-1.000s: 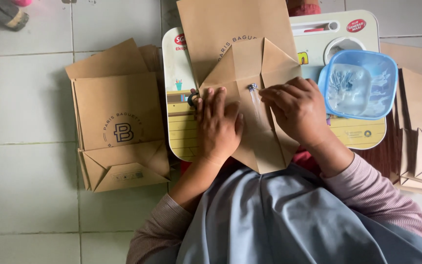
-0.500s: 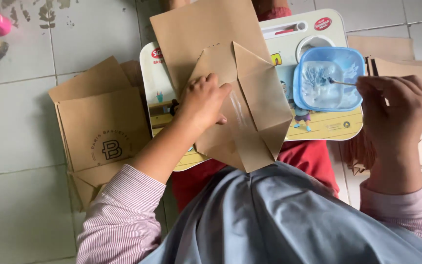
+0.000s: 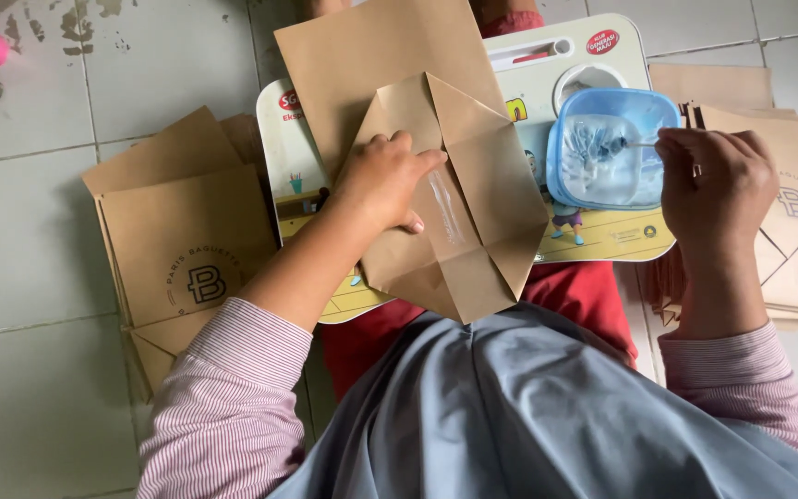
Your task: Folding and gluing brown paper to assemble paper bags
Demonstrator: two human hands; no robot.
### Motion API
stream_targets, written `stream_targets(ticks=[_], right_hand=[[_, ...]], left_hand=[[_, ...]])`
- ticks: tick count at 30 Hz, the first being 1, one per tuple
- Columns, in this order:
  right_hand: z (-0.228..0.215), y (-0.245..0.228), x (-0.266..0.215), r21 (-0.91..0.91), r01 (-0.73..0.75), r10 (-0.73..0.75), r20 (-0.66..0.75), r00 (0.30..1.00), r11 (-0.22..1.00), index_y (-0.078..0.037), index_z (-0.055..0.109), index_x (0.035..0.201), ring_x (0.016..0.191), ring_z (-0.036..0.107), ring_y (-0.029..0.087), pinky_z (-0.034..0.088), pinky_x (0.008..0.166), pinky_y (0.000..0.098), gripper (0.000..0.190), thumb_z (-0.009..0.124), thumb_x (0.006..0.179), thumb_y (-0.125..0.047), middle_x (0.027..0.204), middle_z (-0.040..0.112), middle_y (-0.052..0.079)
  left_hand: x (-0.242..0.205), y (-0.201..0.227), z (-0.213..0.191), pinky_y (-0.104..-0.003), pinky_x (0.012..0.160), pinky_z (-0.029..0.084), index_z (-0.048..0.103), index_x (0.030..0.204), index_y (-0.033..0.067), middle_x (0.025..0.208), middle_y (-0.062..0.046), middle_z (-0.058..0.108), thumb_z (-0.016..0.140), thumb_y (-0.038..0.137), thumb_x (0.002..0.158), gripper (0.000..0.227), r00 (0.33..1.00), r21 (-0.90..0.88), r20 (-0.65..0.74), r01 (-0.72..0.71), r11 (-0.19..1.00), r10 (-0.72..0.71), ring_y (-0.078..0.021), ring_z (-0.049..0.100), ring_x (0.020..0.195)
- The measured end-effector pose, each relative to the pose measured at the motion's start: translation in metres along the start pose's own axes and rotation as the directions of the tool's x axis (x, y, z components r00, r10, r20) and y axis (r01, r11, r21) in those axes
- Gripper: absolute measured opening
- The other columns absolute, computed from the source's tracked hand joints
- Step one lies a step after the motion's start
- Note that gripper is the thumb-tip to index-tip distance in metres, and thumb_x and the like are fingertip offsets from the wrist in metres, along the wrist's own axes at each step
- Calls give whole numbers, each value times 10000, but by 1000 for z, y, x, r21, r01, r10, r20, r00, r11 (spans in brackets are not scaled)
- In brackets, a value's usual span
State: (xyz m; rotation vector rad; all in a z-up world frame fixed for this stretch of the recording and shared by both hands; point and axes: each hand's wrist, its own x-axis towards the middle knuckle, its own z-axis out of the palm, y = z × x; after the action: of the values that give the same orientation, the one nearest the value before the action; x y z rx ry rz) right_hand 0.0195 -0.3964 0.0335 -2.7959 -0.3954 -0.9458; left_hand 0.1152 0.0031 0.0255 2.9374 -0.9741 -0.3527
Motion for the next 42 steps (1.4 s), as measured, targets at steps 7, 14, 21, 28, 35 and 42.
stream_targets(ticks=[7, 14, 21, 28, 35, 42], right_hand=[[-10, -4, -2, 289, -316, 309, 72, 948, 904, 38, 832, 1173, 874, 682, 181, 552, 806, 308, 58, 802, 1140, 75, 1096, 799, 149], [-5, 2, -9, -7, -120, 121, 103, 987, 993, -90, 874, 1162, 866, 700, 250, 525, 797, 351, 78, 807, 1137, -58, 1011, 787, 75], [-57, -60, 10, 644, -362, 386, 111, 916, 674, 77, 575, 1376, 1139, 647, 301, 475, 1036, 332, 148, 566, 1356, -70, 1357, 607, 230], [-38, -152, 94, 511, 73, -189, 179, 966, 857, 50, 786, 1034, 913, 671, 287, 514, 909, 405, 68, 800, 1040, 116, 994, 769, 132], [21, -143, 96, 50, 394, -395, 222, 892, 918, -221, 792, 947, 779, 636, 229, 490, 685, 362, 97, 812, 1042, -212, 830, 726, -57], [-13, -148, 88, 279, 351, -442, 420, 793, 894, -227, 822, 1023, 751, 670, 249, 517, 723, 385, 150, 701, 993, -142, 951, 782, -59]], left_hand=[[-2, 9, -27, -483, 759, 578, 508, 1434, 396, 1112, -103, 588, 997, 575, 516, 1055, 989, 16, 143, 48, 999, -49, -335, 648, 982], [-9, 21, -52, -522, 624, 582, 116, 1606, 501, 1043, -109, 583, 1015, 518, 531, 1401, 983, 35, 177, 42, 999, -48, -319, 666, 904], [7, 31, -31, -404, 445, 504, -105, 1595, 522, 854, -68, 580, 1046, 111, 398, 1710, 996, 14, 76, 48, 999, -49, -214, 637, 615], [19, 29, -39, -397, 570, 551, -172, 1579, 526, 862, -65, 655, 1010, -18, 411, 1749, 982, -66, 188, 44, 997, -31, -236, 688, 693], [26, 29, -33, -439, 665, 588, -105, 1505, 687, 1035, -129, 646, 688, -26, 899, 1227, 971, -135, 217, 136, 981, -104, -312, 705, 902], [20, 29, -36, -406, 589, 584, -176, 1513, 638, 932, -75, 650, 906, -6, 660, 1520, 975, -105, 202, 117, 988, -94, -241, 702, 784]])
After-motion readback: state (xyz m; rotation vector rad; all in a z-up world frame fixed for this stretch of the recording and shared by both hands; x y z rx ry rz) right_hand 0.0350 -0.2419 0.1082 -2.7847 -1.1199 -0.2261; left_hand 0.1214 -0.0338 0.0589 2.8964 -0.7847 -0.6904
